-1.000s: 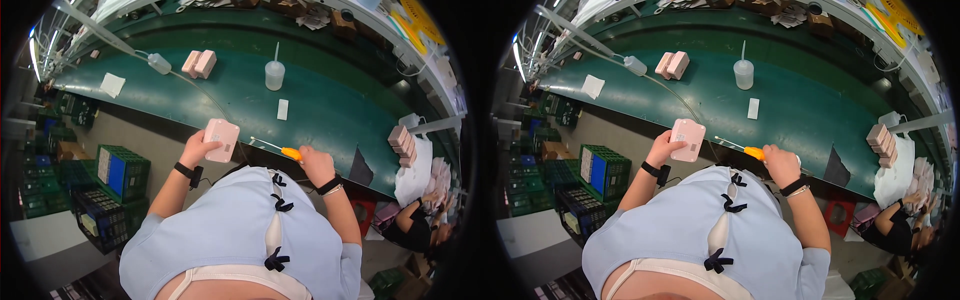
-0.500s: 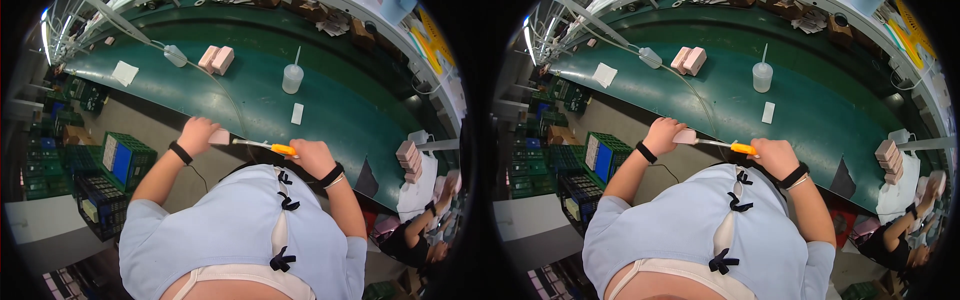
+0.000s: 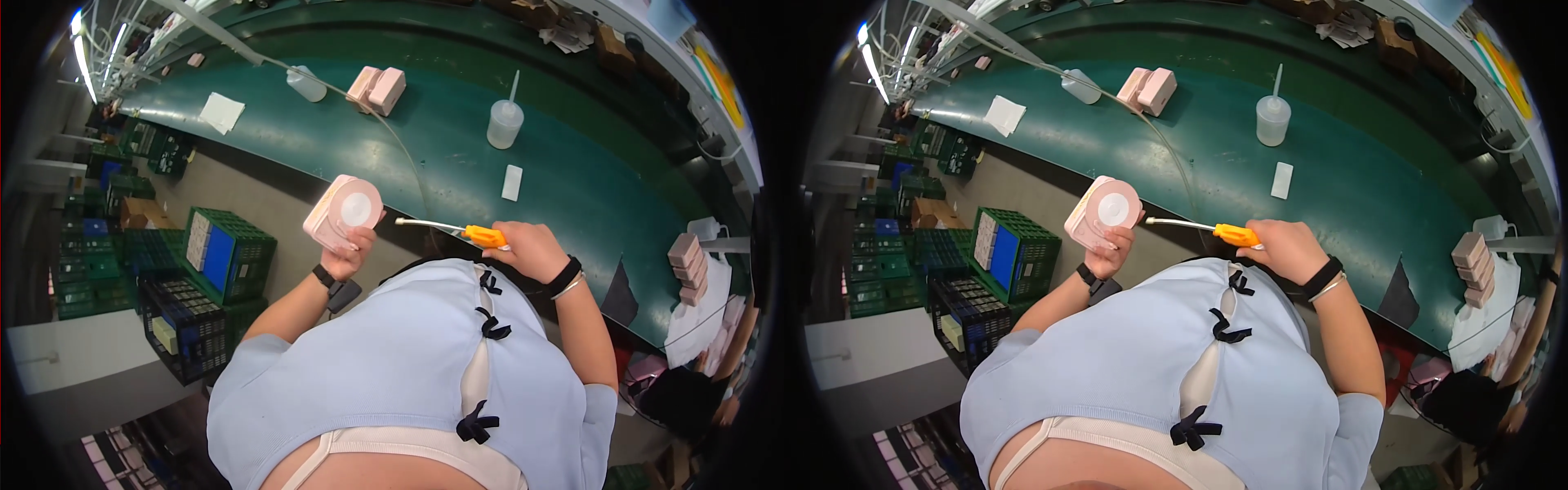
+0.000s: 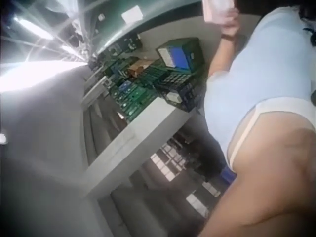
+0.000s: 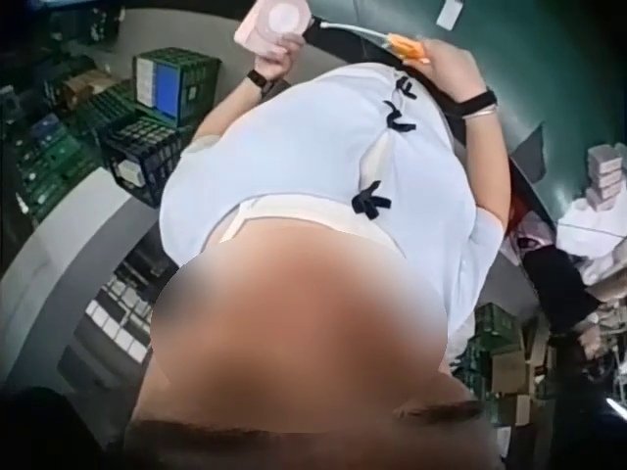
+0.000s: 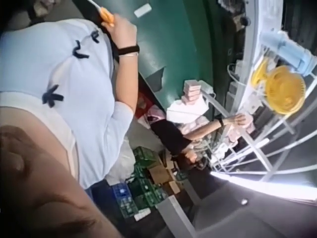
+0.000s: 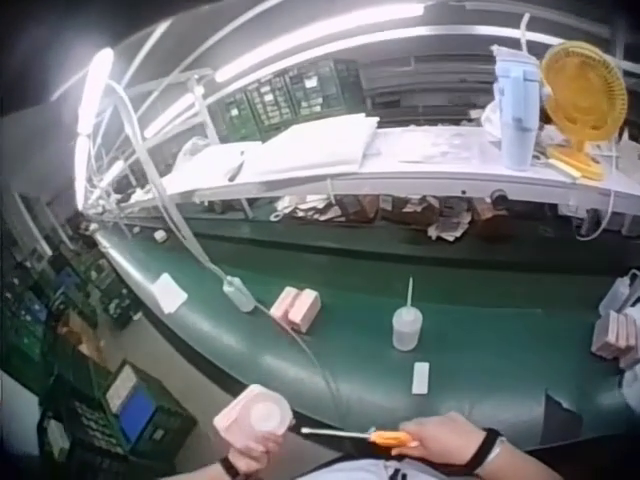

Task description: The person picks up a pink device, wipes its surfaces with a cloth, and blows air onto it using a nozzle. They repeat these actions with several other pink devices before placing them back on the table.

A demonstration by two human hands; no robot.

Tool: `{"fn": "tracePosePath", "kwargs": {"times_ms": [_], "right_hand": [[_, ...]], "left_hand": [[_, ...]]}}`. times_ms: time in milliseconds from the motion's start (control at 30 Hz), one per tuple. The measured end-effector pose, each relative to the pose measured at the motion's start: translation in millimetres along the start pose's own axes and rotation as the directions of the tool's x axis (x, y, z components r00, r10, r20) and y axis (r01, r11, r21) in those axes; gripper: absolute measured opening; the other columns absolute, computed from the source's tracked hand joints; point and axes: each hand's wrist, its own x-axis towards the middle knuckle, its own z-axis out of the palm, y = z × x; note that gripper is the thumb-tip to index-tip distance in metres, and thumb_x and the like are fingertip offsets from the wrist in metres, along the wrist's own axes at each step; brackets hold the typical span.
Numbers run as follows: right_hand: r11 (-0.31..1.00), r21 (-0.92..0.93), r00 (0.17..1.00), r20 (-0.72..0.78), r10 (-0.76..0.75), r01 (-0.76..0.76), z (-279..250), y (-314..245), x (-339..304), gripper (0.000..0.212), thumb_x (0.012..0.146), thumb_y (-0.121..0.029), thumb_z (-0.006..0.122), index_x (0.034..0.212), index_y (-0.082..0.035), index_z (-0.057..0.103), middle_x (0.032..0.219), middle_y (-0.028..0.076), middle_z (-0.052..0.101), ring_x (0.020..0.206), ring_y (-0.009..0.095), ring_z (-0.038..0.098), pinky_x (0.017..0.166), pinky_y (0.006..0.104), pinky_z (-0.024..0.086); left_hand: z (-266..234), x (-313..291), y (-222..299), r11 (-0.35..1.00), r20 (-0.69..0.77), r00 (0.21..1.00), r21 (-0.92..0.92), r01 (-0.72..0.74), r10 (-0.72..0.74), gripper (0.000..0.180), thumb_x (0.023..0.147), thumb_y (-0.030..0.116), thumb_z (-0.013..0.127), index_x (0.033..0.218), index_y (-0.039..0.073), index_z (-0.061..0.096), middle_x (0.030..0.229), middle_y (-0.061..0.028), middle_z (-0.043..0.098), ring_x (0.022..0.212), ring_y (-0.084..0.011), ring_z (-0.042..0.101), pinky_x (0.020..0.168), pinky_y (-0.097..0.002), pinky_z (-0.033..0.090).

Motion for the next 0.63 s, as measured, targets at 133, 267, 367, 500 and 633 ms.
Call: {"fn": "tracePosePath", "kwargs": {"times_ms": [133,267,367,500,633], "right_hand": [[0.996,-0.081,0.998,0.052,0.034,-0.030,1,-10,1,0.035,0.084,-0.039,0.070,0.094,-0.008,0.059,0.086,0.013,0.065,0.078,0.035,0.063,0.065,0.0442,0.049],[0.987,-0.105,0.986,-0.122,0.111,-0.124,2,-23,-3,0.031,0.084,-0.034,0.071,0.090,-0.007,0.059,0.084,0.010,0.064,0.076,0.034,0.063,0.064,0.0433,0.049],[0.989,-0.050,0.989,0.027,0.143,-0.142,1,-17,-18,0.030,0.084,-0.032,0.071,0.095,-0.007,0.061,0.091,0.013,0.066,0.084,0.033,0.065,0.069,0.0419,0.050],[0.947,0.254,0.959,-0.153,0.240,-0.197,29,8,-60,0.032,0.084,-0.027,0.073,0.108,-0.007,0.064,0.108,0.015,0.067,0.098,0.031,0.066,0.080,0.0387,0.052],[0.791,0.509,0.627,-0.505,0.594,-0.339,105,53,-126,0.045,0.087,-0.028,0.072,0.126,-0.009,0.062,0.129,0.019,0.062,0.116,0.032,0.062,0.096,0.0404,0.050]], "left_hand": [[-3,6,-13,0.944,0.202,0.977,-0.329,0.003,0.068,0.060,0.096,0.031,0.055,0.147,0.006,0.036,0.113,-0.0114,0.055,0.097,-0.0204,0.059,0.083,-0.0389,0.054],[15,11,-12,0.820,-0.050,0.850,0.299,-0.488,0.524,0.064,0.094,0.026,0.060,0.147,0.005,0.032,0.125,-0.0134,0.053,0.110,-0.0222,0.057,0.091,-0.0376,0.051],[42,20,-9,0.439,0.002,0.642,0.728,-0.526,0.767,0.067,0.092,0.021,0.064,0.147,0.004,0.031,0.132,-0.0143,0.051,0.117,-0.0225,0.055,0.097,-0.0365,0.048],[67,38,-14,0.264,0.112,0.622,0.837,-0.480,0.775,0.067,0.090,0.013,0.066,0.147,0.003,0.032,0.136,-0.0143,0.050,0.120,-0.0204,0.054,0.102,-0.0359,0.044],[93,61,-24,0.397,0.127,0.758,0.790,-0.467,0.640,0.070,0.090,0.015,0.068,0.148,0.005,0.030,0.139,-0.0141,0.048,0.123,-0.0234,0.052,0.107,-0.0349,0.040]]}}
